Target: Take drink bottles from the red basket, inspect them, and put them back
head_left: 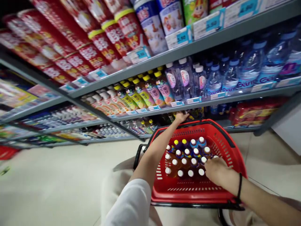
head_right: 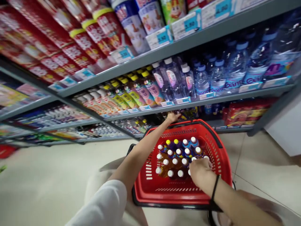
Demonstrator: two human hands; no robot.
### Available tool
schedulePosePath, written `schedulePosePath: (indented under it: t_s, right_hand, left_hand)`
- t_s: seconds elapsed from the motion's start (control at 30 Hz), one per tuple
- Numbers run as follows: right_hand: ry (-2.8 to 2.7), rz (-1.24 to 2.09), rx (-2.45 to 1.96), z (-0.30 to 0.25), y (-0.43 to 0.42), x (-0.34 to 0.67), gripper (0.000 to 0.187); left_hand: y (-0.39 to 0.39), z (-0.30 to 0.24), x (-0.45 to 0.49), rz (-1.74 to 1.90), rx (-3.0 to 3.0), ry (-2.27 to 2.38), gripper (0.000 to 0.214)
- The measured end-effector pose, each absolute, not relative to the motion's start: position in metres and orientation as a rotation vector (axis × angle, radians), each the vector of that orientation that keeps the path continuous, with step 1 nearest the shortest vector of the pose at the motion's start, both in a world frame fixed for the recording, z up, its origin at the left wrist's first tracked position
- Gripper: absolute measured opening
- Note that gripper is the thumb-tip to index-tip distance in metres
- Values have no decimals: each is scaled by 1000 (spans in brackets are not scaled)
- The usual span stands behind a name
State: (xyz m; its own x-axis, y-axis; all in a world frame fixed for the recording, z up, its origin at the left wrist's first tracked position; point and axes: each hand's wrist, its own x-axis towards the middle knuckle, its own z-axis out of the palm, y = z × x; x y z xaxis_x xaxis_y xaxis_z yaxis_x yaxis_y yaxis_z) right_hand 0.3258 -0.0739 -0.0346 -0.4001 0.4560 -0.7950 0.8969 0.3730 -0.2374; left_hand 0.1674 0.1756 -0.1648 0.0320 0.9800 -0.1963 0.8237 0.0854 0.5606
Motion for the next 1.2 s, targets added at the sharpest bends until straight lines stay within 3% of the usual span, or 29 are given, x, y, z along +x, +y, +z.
schedulePosePath:
  t_s: [0.4, 0.7, 0.77, 0.83, 0.93, 1.0, 1.1, 1.2]
  right_hand:
    - [2114, -849, 1271, -27, -52, 292, 30]
    - [2219, -1003, 1698, -36, -34, 304, 36]
    - [2180, -1125, 1830, -38, -21, 314, 44]
    - [2108, -1452, 1927, -40, -9, 321, 56]
    - [1583, -2504, 1894, -46, -3, 318, 57]
    - [1116, -2959, 1749, -53, -6, 309, 51]
    - [991, -3029, 1739, -64, -12, 294, 40]
    - [1026, -3005, 1763, -67, -15, 289, 47]
  left_hand:
    - [68, -110, 78, 1060, 1355, 1877, 28]
    - [44, -22, 34, 1145, 911, 1591, 17]
    - [38, -6, 23, 1131, 815, 1496, 14]
    - [29, 3, 16, 1086, 725, 1391, 15]
    - [15, -1, 13, 980, 621, 1322, 20]
    - [10, -10, 14, 895, 612, 1323, 21]
    - [10, -21, 14, 770, 748, 1335, 23]
    - [12, -22, 11, 689, 969, 1347, 35]
